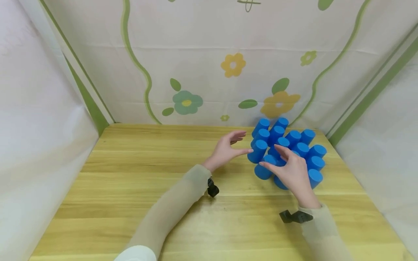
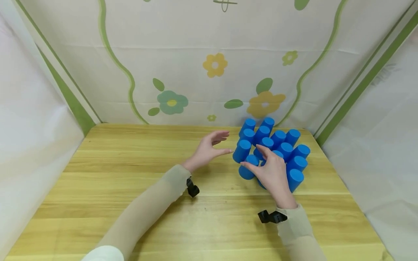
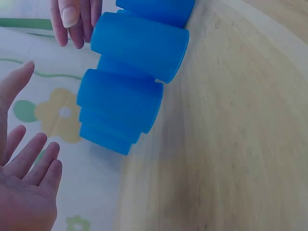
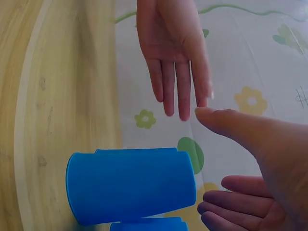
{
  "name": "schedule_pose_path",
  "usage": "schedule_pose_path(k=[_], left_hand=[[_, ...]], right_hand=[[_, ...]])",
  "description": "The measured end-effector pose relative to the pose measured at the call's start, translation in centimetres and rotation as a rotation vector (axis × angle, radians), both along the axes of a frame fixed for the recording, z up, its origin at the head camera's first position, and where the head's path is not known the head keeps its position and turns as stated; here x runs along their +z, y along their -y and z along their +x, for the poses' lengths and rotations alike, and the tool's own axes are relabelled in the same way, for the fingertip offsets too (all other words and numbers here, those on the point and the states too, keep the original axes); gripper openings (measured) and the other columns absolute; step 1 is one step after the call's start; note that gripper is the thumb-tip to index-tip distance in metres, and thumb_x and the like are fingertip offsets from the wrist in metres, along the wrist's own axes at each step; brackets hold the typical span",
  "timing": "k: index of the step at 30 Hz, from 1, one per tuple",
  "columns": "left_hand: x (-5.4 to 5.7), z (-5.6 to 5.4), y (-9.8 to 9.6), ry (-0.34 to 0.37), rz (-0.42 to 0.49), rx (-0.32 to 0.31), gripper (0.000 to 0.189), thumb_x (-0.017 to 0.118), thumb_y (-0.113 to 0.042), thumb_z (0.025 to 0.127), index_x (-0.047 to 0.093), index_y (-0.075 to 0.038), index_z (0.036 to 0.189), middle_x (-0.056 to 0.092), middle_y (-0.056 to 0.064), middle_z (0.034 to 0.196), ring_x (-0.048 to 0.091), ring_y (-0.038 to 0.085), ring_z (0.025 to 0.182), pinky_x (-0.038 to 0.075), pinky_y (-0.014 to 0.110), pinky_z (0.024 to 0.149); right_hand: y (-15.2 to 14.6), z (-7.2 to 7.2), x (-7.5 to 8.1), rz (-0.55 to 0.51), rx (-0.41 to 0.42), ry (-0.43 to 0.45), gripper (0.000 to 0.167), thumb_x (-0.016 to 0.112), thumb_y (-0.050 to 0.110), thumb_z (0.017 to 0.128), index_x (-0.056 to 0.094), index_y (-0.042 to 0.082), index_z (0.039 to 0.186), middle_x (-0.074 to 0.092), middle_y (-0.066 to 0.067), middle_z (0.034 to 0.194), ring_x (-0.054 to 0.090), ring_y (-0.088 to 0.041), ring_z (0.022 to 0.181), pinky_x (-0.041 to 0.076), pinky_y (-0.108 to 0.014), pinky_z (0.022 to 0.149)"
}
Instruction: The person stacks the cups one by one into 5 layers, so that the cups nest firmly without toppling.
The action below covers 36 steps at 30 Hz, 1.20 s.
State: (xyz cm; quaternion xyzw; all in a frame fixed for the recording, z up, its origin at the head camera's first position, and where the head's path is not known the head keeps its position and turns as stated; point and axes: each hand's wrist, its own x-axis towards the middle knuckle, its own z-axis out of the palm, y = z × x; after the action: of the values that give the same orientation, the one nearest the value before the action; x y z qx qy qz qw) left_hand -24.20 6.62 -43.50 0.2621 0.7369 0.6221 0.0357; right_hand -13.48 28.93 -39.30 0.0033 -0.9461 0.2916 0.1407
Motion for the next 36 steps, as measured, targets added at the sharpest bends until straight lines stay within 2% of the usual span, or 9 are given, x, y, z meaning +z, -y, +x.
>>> schedule_pose_path(k=[5,7,11,13,23,27,31,36], left_hand=[[-1.2,-0.8,-2.2,0.026,-0.002,0.014,0.061,0.085,-0.026,0.087,0.058,-0.012,0.141,0.063,0.010,0.135,0.060,0.028,0.121,0.047,0.046,0.106],[-1.8,-0.8,-2.9,0.043,-0.017,0.013,0.061,0.085,-0.024,0.087,0.059,-0.010,0.141,0.062,0.011,0.136,0.060,0.030,0.122,0.047,0.047,0.105],[-2.8,-0.5,-4.0,0.085,-0.029,0.011,0.062,0.086,-0.022,0.086,0.059,-0.008,0.140,0.063,0.007,0.136,0.059,0.033,0.124,0.048,0.045,0.105],[-3.2,-0.4,-4.5,0.099,-0.031,0.020,0.061,0.086,-0.022,0.086,0.059,-0.010,0.140,0.063,0.003,0.135,0.060,0.031,0.123,0.049,0.043,0.103],[-4.1,-0.4,-6.6,0.088,-0.144,0.050,0.059,0.082,-0.026,0.089,0.057,-0.015,0.141,0.061,0.000,0.136,0.060,0.019,0.122,0.051,0.031,0.100],[-4.5,-0.4,-6.9,0.079,-0.163,0.064,0.058,0.080,-0.027,0.091,0.057,-0.014,0.142,0.061,0.001,0.137,0.059,0.017,0.122,0.049,0.030,0.101],[-4.6,-0.6,-6.7,0.071,-0.116,0.100,0.057,0.081,-0.027,0.091,0.057,-0.012,0.141,0.063,0.002,0.134,0.061,0.016,0.119,0.050,0.030,0.099],[-4.0,-1.1,-5.5,0.056,-0.058,0.154,0.059,0.081,-0.028,0.091,0.057,-0.011,0.141,0.063,0.004,0.132,0.060,0.018,0.119,0.051,0.036,0.101]], right_hand=[[-0.3,0.1,-0.4,-0.010,0.011,0.050,0.082,0.084,0.052,0.081,0.058,0.001,0.140,0.063,-0.024,0.131,0.064,-0.043,0.115,0.054,-0.056,0.092],[-0.4,0.1,-0.6,-0.016,0.022,0.058,0.077,0.084,0.047,0.083,0.060,0.001,0.139,0.065,-0.024,0.129,0.066,-0.042,0.112,0.055,-0.054,0.090],[-0.6,0.0,-0.9,-0.011,0.050,0.049,0.065,0.085,0.035,0.086,0.063,-0.001,0.135,0.067,-0.023,0.124,0.069,-0.040,0.107,0.057,-0.052,0.086],[-0.7,-0.1,-0.9,-0.006,0.060,0.045,0.061,0.085,0.030,0.087,0.064,-0.001,0.134,0.068,-0.023,0.124,0.069,-0.040,0.105,0.057,-0.051,0.085],[-0.9,-0.3,-0.5,0.007,0.074,0.058,0.057,0.084,0.026,0.088,0.065,-0.001,0.134,0.068,-0.022,0.123,0.070,-0.039,0.103,0.058,-0.051,0.084],[-1.0,-0.3,-0.5,0.022,0.077,0.052,0.055,0.084,0.025,0.088,0.066,-0.001,0.133,0.069,-0.022,0.121,0.071,-0.039,0.101,0.058,-0.052,0.083],[-0.9,-0.4,-0.4,0.029,0.082,0.048,0.054,0.085,0.023,0.087,0.067,-0.001,0.131,0.070,-0.021,0.120,0.071,-0.039,0.100,0.058,-0.052,0.082],[-0.9,-0.5,-0.2,0.046,0.088,0.063,0.054,0.085,0.021,0.087,0.066,-0.003,0.131,0.069,-0.023,0.119,0.071,-0.040,0.100,0.057,-0.054,0.083]])
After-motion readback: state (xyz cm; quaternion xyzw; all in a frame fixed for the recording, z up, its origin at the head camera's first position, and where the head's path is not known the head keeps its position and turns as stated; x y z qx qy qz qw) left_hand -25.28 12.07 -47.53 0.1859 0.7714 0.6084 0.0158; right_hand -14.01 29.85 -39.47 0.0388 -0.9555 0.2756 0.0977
